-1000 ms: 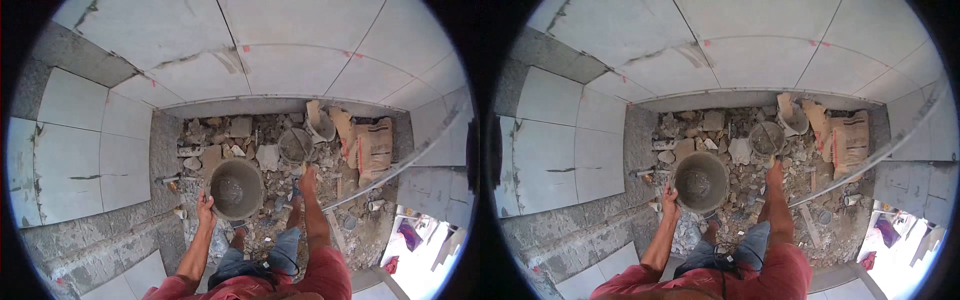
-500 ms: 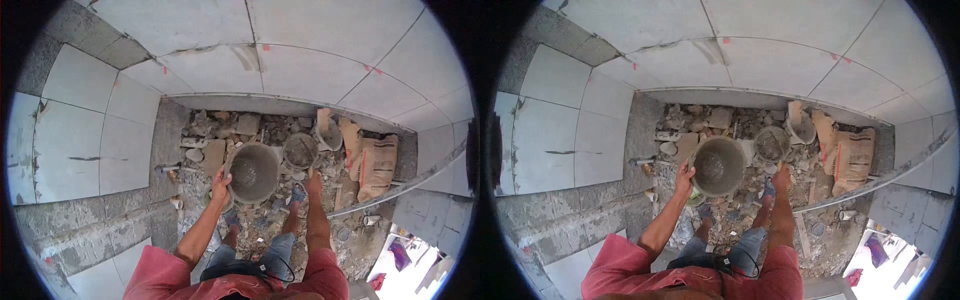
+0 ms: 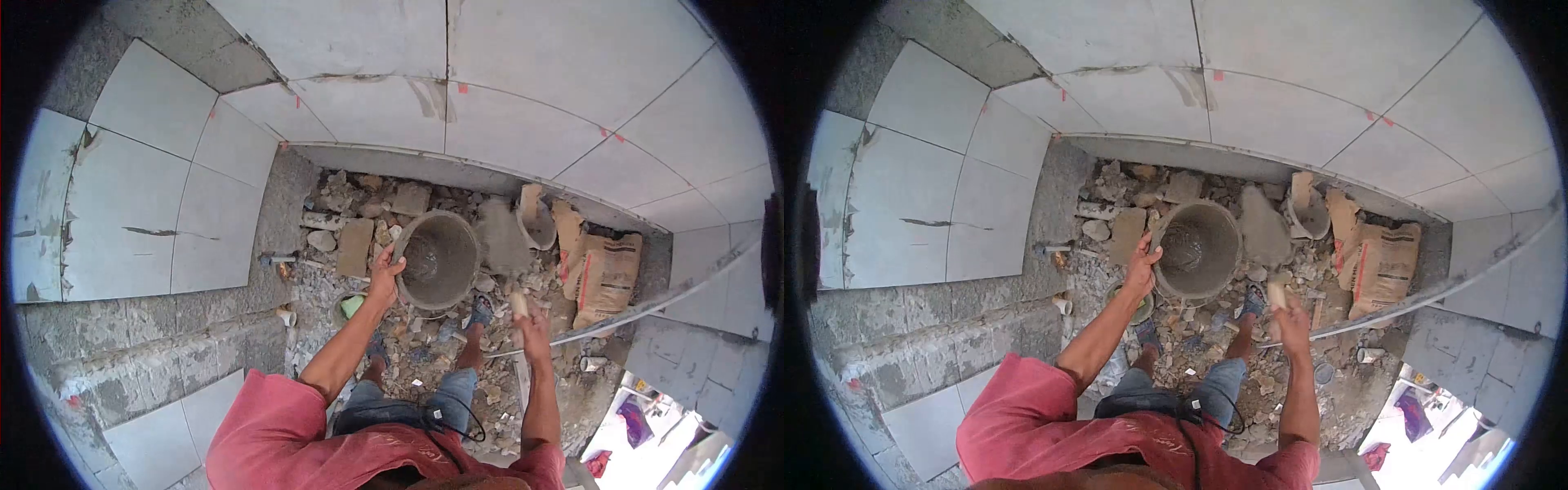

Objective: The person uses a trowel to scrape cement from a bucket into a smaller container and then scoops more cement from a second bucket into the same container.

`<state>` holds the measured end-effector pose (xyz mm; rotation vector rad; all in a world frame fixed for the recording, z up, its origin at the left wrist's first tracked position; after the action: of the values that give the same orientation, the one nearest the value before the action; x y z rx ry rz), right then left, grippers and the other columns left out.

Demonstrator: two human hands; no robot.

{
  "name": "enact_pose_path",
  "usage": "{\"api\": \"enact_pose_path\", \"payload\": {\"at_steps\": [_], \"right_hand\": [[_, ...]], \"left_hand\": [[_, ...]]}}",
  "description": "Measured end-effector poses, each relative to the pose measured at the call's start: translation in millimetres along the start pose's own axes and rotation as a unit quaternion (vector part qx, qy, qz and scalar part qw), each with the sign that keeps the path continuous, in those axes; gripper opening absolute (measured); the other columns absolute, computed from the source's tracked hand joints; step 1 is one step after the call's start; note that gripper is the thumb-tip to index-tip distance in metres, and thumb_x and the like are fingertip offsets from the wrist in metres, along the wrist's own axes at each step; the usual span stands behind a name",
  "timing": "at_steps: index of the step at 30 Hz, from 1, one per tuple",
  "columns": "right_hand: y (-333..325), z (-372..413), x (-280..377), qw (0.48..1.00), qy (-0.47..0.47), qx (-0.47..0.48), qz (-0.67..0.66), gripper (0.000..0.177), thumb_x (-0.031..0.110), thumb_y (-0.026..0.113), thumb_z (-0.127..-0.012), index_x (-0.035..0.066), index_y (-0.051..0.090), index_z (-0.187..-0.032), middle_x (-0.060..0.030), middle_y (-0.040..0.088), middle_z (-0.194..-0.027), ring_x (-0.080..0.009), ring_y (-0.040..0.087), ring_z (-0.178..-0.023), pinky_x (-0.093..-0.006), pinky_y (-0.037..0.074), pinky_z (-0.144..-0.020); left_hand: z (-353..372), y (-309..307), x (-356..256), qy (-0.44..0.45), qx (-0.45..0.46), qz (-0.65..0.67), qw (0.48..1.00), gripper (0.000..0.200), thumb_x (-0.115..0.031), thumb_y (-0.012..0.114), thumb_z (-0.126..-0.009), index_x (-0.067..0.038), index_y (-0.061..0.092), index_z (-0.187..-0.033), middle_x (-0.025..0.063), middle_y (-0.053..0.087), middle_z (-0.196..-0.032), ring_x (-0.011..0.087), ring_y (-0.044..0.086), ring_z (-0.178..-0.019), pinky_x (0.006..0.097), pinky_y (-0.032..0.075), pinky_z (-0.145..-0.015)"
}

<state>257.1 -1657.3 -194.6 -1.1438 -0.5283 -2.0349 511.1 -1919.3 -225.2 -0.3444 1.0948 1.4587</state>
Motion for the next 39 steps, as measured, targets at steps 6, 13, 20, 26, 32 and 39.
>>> {"api": "enact_pose_path", "payload": {"at_steps": [6, 13, 20, 26, 32, 39], "right_hand": [[89.0, 43.8, 56.5, 0.976, 0.093, 0.097, 0.172, 0.038, 0.018, 0.061, -0.082, -0.002, 0.055, -0.114, -0.0075, 0.061, -0.082, -0.0170, 0.061, -0.073, -0.0291, 0.048, -0.063], [183.4, 74.3, 103.4, 0.840, -0.221, 0.019, 0.496, 0.049, 0.006, 0.054, -0.076, -0.007, 0.044, -0.122, -0.0254, 0.059, -0.089, -0.0363, 0.064, -0.075, -0.0440, 0.052, -0.062], [179.9, 128.9, 123.4, 0.677, -0.304, 0.113, 0.660, 0.054, 0.006, 0.055, -0.075, -0.006, 0.038, -0.124, -0.0257, 0.054, -0.096, -0.0383, 0.063, -0.077, -0.0427, 0.054, -0.060], [171.1, 135.0, 167.6, 0.749, -0.265, 0.050, 0.605, 0.060, 0.006, 0.059, -0.072, 0.005, 0.038, -0.129, -0.0256, 0.052, -0.099, -0.0409, 0.061, -0.076, -0.0484, 0.051, -0.060], [169.8, 140.0, 140.2, 0.724, -0.318, 0.038, 0.611, 0.062, 0.007, 0.060, -0.072, 0.007, 0.039, -0.130, -0.0242, 0.051, -0.098, -0.0416, 0.061, -0.074, -0.0487, 0.050, -0.059], [178.8, 145.3, 168.6, 0.734, -0.342, 0.015, 0.586, 0.060, 0.004, 0.057, -0.073, 0.011, 0.040, -0.130, -0.0206, 0.051, -0.094, -0.0404, 0.060, -0.073, -0.0483, 0.050, -0.059]], "left_hand": [[15.3, 20.7, -17.0, 0.041, 0.073, 0.027, 0.996, 0.052, -0.001, 0.061, -0.083, -0.001, 0.041, -0.131, 0.0069, 0.051, -0.124, 0.0186, 0.049, -0.112, 0.0309, 0.038, -0.096], [38.2, 38.4, -64.6, 0.048, 0.131, 0.032, 0.990, 0.055, 0.001, 0.062, -0.081, -0.003, 0.041, -0.132, 0.0052, 0.050, -0.126, 0.0187, 0.049, -0.113, 0.0304, 0.037, -0.097], [40.6, 26.1, -102.4, 0.082, 0.201, 0.004, 0.976, 0.053, 0.001, 0.062, -0.080, -0.004, 0.045, -0.130, 0.0047, 0.052, -0.124, 0.0177, 0.050, -0.112, 0.0305, 0.038, -0.097], [66.0, 28.6, -122.5, 0.077, 0.202, -0.003, 0.976, 0.052, 0.003, 0.062, -0.079, -0.003, 0.046, -0.129, 0.0060, 0.053, -0.123, 0.0173, 0.050, -0.112, 0.0300, 0.037, -0.097], [77.2, 34.5, -157.9, 0.130, 0.226, -0.036, 0.965, 0.052, 0.000, 0.062, -0.080, -0.003, 0.046, -0.129, 0.0069, 0.054, -0.122, 0.0194, 0.051, -0.112, 0.0320, 0.039, -0.097], [85.7, 42.2, -169.9, 0.134, 0.235, -0.052, 0.961, 0.048, 0.003, 0.060, -0.080, -0.003, 0.049, -0.126, 0.0048, 0.053, -0.122, 0.0167, 0.049, -0.113, 0.0286, 0.035, -0.096]]}}
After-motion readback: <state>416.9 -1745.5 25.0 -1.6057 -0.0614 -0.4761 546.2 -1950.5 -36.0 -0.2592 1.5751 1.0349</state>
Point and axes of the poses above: each hand's wrist, its own z-axis away from the middle knuckle, its own y-axis out of the palm, x = y × z, the point moved 7 cm from there along -z, towards the middle knuckle
